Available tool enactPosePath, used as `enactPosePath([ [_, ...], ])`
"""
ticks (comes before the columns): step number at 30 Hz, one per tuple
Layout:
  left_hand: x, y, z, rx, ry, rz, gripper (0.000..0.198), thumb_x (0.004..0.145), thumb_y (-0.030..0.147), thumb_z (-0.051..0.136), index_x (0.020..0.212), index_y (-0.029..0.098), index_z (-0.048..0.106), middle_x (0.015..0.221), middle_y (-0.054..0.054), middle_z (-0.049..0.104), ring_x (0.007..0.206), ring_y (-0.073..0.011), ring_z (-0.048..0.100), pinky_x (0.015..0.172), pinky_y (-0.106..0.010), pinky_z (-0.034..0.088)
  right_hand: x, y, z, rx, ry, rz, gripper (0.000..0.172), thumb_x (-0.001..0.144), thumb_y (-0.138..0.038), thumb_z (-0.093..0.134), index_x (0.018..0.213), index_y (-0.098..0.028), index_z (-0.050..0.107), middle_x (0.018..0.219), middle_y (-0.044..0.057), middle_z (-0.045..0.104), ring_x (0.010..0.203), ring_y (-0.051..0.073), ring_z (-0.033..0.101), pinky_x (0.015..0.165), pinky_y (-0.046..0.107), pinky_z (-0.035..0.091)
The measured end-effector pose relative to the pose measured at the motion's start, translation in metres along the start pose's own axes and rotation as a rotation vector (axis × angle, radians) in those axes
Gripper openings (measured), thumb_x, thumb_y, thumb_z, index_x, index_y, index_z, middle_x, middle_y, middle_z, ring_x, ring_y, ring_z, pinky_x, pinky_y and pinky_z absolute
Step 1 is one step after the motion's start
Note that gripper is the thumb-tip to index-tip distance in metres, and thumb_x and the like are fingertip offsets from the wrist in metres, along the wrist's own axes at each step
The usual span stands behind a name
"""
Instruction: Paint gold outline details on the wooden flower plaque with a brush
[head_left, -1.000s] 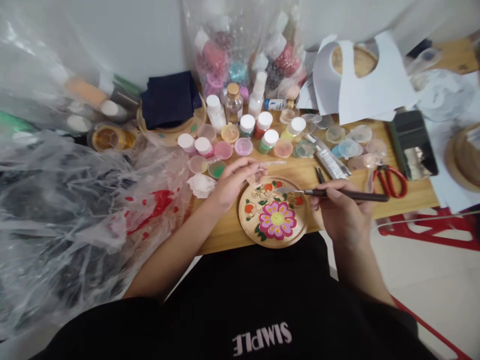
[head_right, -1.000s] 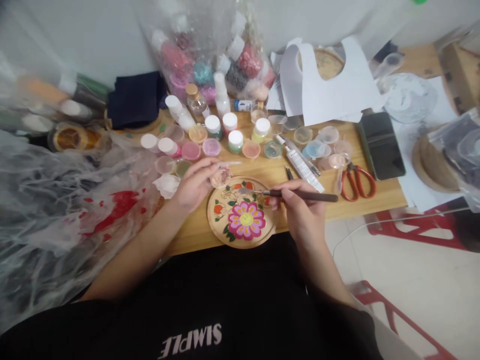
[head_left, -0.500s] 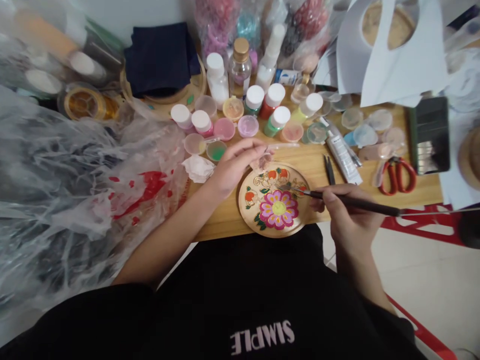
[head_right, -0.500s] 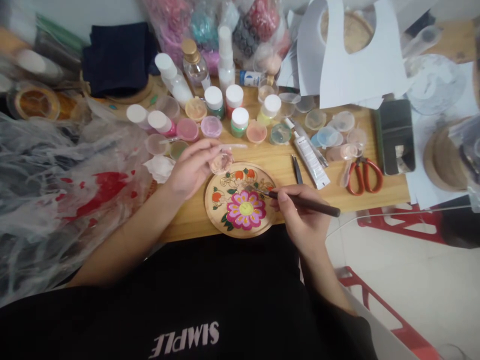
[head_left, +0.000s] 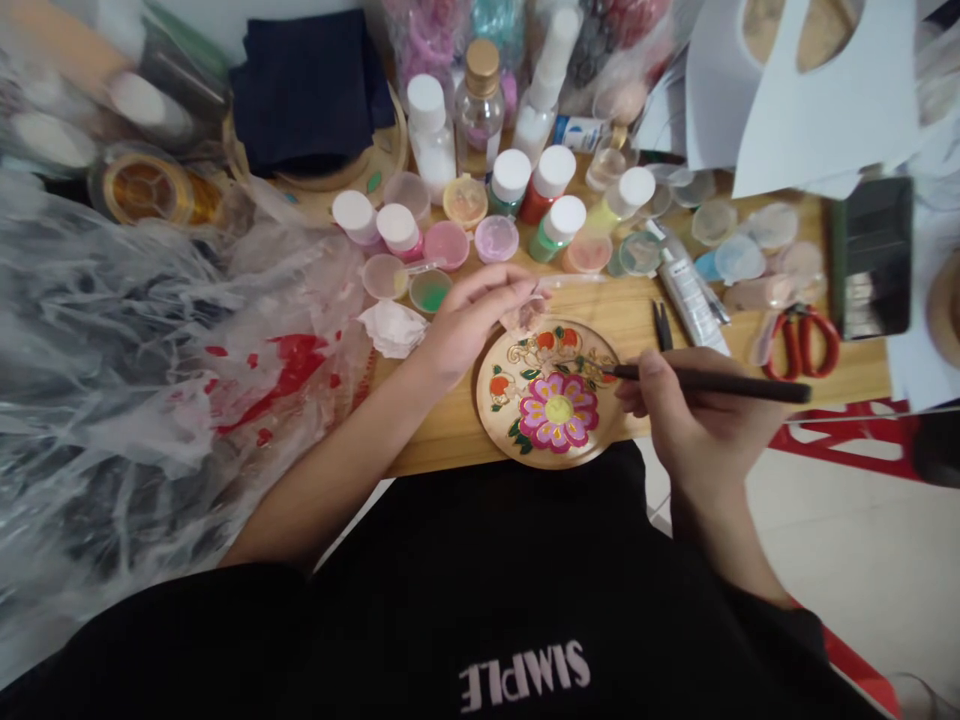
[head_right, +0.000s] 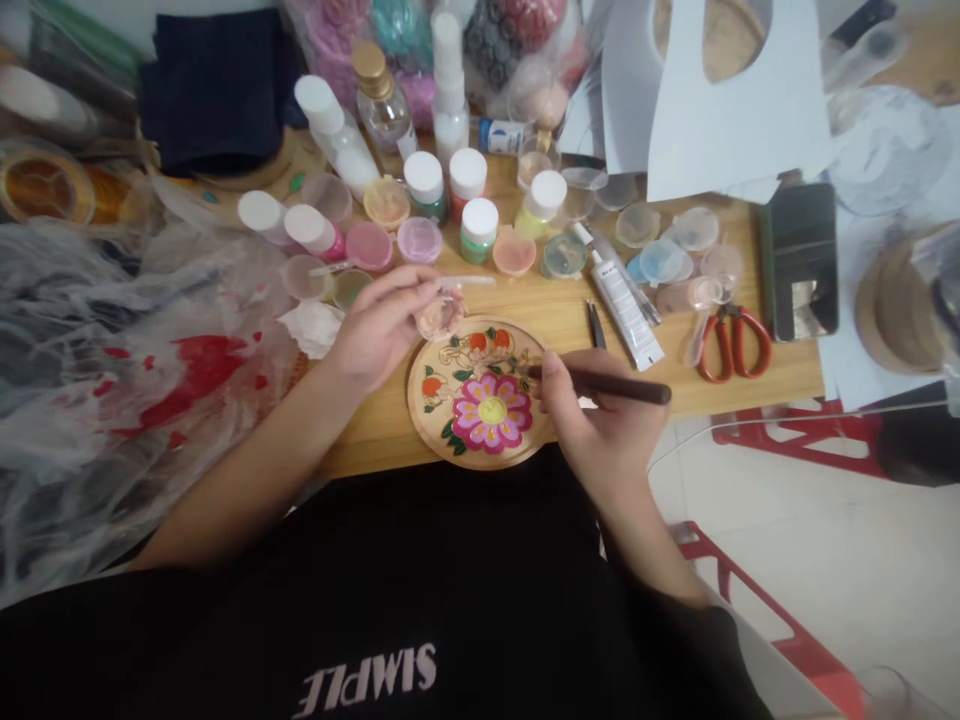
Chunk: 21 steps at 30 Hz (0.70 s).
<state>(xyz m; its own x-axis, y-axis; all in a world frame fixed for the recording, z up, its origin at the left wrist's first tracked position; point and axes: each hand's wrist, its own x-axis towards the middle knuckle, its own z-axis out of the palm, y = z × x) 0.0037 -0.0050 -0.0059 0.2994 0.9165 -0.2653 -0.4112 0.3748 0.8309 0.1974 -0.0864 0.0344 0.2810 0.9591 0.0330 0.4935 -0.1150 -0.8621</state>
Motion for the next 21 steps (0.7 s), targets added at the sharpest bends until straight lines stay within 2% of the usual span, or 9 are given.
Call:
enactPosePath([
  [4, 0.0, -0.001, -0.001, 0.021, 0.014, 0.018, 0.008, 0.084, 0.025, 0.067, 0.08, 0.018, 0.067, 0.079, 0.004, 0.071, 0.076, -0.0062, 0.065, 0.075, -0.02, 0.051, 0.016, -0.013, 0.004, -0.153, -0.009, -0.04, 0.03, 0.086, -0.042, 0.066, 0.068, -0.018, 0.066, 0.057, -0.001, 0.065, 0.047, 0.011, 0.06, 0.045, 0.024, 0.045],
  [9, 0.001, -0.002, -0.001, 0.021, -0.01, 0.032, 0.011, 0.087, 0.027, 0.064, 0.081, 0.018, 0.066, 0.079, 0.004, 0.071, 0.076, -0.0065, 0.066, 0.079, -0.021, 0.052, 0.036, -0.031, 0.009, -0.322, -0.09, -0.082, 0.035, 0.085, -0.034, 0.066, 0.055, -0.019, 0.06, 0.046, -0.002, 0.057, 0.042, 0.01, 0.053, 0.043, 0.024, 0.036],
  [12, 0.001, -0.002, -0.001, 0.025, -0.008, 0.037, 0.011, 0.087, 0.028, 0.064, 0.081, 0.019, 0.066, 0.079, 0.004, 0.071, 0.076, -0.0069, 0.067, 0.079, -0.022, 0.052, 0.038, -0.033, 0.008, -0.311, -0.101, -0.096, 0.036, 0.086, -0.035, 0.065, 0.055, -0.019, 0.059, 0.046, -0.002, 0.056, 0.042, 0.01, 0.051, 0.044, 0.025, 0.035],
  [17, 0.0, 0.0, 0.001, 0.026, 0.002, 0.019, 0.011, 0.086, 0.026, 0.064, 0.079, 0.019, 0.066, 0.08, 0.003, 0.071, 0.076, -0.0078, 0.066, 0.08, -0.023, 0.052, 0.031, -0.026, 0.004, -0.244, -0.034, -0.121, 0.036, 0.089, -0.044, 0.062, 0.061, -0.021, 0.061, 0.052, -0.001, 0.058, 0.047, 0.012, 0.054, 0.046, 0.028, 0.039],
  [21, 0.0, 0.0, 0.002, 0.035, 0.015, 0.012, 0.011, 0.088, 0.025, 0.062, 0.08, 0.018, 0.065, 0.079, 0.002, 0.07, 0.077, -0.0085, 0.067, 0.082, -0.024, 0.052, 0.028, -0.025, 0.004, -0.234, -0.041, -0.111, 0.033, 0.089, -0.041, 0.062, 0.062, -0.022, 0.061, 0.054, -0.001, 0.06, 0.047, 0.013, 0.055, 0.047, 0.028, 0.039],
])
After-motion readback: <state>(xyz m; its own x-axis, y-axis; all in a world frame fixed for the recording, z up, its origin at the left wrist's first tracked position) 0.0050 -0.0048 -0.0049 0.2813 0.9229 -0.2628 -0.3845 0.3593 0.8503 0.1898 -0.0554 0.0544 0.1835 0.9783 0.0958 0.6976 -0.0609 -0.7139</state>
